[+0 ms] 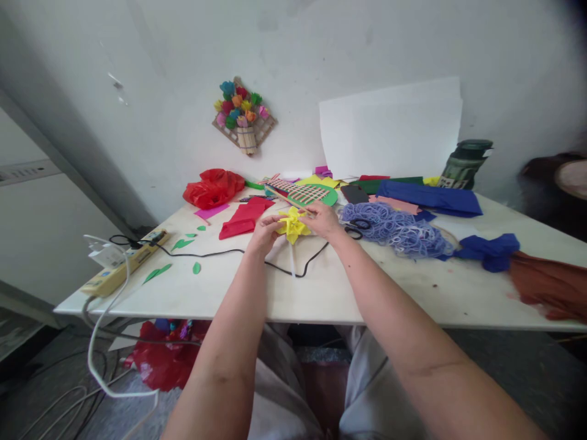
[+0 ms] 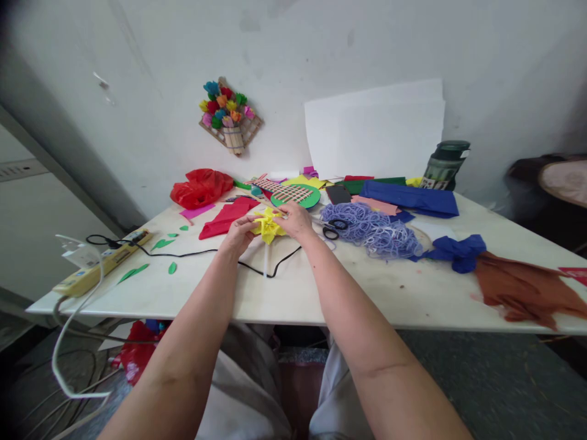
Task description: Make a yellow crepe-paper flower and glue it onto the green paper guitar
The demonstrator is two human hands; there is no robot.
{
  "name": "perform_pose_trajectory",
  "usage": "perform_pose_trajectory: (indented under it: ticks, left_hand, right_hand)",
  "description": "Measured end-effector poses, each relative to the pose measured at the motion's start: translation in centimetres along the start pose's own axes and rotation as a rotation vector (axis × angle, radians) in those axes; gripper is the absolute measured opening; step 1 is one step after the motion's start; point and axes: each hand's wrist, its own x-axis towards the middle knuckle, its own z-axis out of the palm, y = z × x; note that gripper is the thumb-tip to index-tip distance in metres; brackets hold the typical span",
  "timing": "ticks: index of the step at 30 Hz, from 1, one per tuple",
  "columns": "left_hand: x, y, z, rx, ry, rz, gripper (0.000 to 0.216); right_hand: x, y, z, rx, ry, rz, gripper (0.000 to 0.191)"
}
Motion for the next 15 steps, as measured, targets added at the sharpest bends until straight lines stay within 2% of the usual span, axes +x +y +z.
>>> perform_pose_trajectory:
  ticks: [8,15]
  left_hand:
    - [-0.05,-0.03,0.35,0.041,-0.022,0.007,0.026]
    - [-0.35,0.30,0.66,0.038,-0.027,0.023,0.033]
  right_hand:
    - [-0.34,-1.10,0.04,-0.177,0.023,0.059,0.015]
    - [-0.08,-0.70,0.35,-0.114,0.048,0.080,0.016]
